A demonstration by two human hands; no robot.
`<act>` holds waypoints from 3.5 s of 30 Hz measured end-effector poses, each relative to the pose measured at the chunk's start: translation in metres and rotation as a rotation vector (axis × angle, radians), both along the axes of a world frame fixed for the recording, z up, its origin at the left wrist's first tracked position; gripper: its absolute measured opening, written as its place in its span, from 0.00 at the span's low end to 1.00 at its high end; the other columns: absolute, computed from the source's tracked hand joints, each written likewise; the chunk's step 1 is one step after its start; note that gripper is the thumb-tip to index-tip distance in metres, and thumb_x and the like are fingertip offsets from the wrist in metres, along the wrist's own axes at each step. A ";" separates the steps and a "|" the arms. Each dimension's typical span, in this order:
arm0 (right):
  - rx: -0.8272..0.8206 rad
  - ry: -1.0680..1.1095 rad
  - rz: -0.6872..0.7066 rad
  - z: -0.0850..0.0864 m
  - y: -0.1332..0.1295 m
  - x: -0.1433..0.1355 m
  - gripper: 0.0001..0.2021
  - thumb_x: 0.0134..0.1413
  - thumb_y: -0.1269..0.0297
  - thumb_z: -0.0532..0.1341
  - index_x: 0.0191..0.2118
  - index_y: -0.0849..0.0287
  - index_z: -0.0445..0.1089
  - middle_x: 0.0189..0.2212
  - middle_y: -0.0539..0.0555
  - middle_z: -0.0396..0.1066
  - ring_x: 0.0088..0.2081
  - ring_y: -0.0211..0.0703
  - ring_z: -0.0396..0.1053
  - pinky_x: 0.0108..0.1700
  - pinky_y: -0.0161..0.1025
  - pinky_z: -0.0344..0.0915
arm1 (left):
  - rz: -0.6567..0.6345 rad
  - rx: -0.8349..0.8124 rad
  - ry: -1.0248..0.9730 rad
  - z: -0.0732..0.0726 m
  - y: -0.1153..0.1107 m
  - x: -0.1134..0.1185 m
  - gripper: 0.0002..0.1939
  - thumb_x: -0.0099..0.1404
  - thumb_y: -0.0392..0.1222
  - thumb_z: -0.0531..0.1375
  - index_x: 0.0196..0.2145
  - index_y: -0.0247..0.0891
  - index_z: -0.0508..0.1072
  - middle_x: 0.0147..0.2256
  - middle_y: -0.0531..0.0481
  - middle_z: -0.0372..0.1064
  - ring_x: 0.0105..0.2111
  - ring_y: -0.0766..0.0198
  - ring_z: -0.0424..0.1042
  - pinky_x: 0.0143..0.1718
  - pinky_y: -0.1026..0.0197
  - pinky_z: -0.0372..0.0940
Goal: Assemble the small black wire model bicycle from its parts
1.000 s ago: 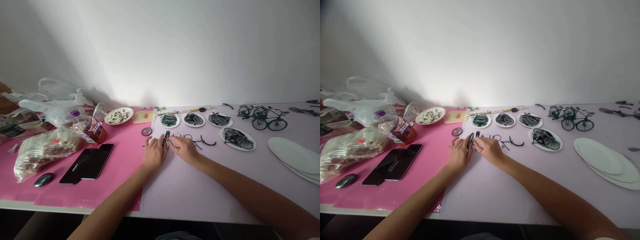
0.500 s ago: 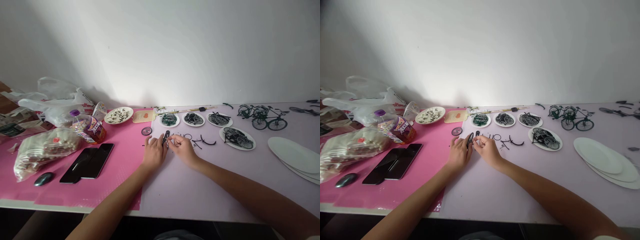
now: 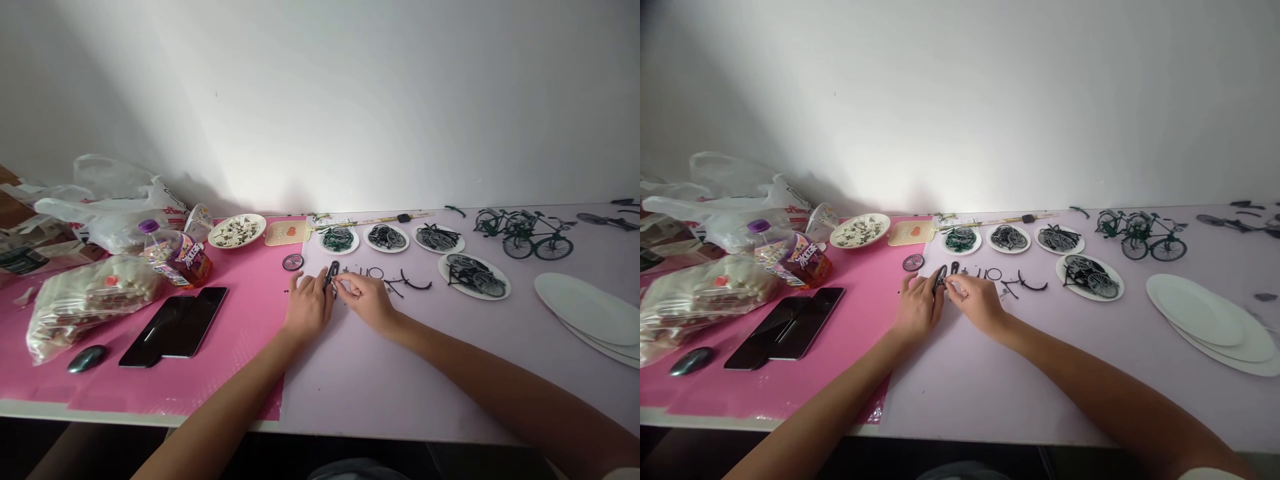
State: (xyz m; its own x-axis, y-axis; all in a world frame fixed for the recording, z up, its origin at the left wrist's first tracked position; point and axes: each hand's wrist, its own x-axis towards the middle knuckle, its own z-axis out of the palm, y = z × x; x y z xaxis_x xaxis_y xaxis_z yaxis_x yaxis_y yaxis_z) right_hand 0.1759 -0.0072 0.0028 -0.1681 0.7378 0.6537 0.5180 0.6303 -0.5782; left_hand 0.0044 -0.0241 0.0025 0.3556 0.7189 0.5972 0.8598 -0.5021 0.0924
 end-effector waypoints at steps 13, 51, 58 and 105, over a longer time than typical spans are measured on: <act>0.160 -0.170 -0.059 -0.004 0.005 0.001 0.12 0.67 0.62 0.57 0.37 0.58 0.78 0.15 0.47 0.64 0.18 0.35 0.58 0.26 0.34 0.56 | 0.002 -0.018 -0.025 0.002 -0.001 0.001 0.19 0.77 0.38 0.46 0.58 0.35 0.68 0.47 0.39 0.78 0.41 0.55 0.75 0.58 0.43 0.56; 0.327 -0.231 -0.092 -0.006 0.010 0.003 0.09 0.66 0.66 0.60 0.37 0.58 0.78 0.18 0.47 0.70 0.19 0.33 0.62 0.26 0.31 0.57 | 0.018 -0.003 0.006 0.005 -0.003 0.004 0.15 0.77 0.37 0.46 0.48 0.35 0.71 0.42 0.42 0.78 0.37 0.55 0.73 0.55 0.45 0.56; 0.165 -0.108 -0.063 -0.010 0.007 -0.002 0.11 0.65 0.63 0.59 0.37 0.60 0.78 0.16 0.45 0.62 0.18 0.33 0.56 0.25 0.32 0.55 | 0.030 -0.024 0.007 0.004 -0.002 0.004 0.15 0.76 0.36 0.46 0.48 0.36 0.72 0.43 0.42 0.78 0.39 0.55 0.74 0.57 0.44 0.55; 0.042 -0.060 -0.009 -0.003 0.002 -0.003 0.13 0.66 0.61 0.58 0.38 0.60 0.79 0.17 0.45 0.58 0.19 0.34 0.54 0.27 0.33 0.54 | 0.026 -0.018 -0.011 0.007 -0.004 0.002 0.16 0.76 0.39 0.47 0.53 0.33 0.70 0.38 0.41 0.78 0.37 0.54 0.74 0.53 0.45 0.59</act>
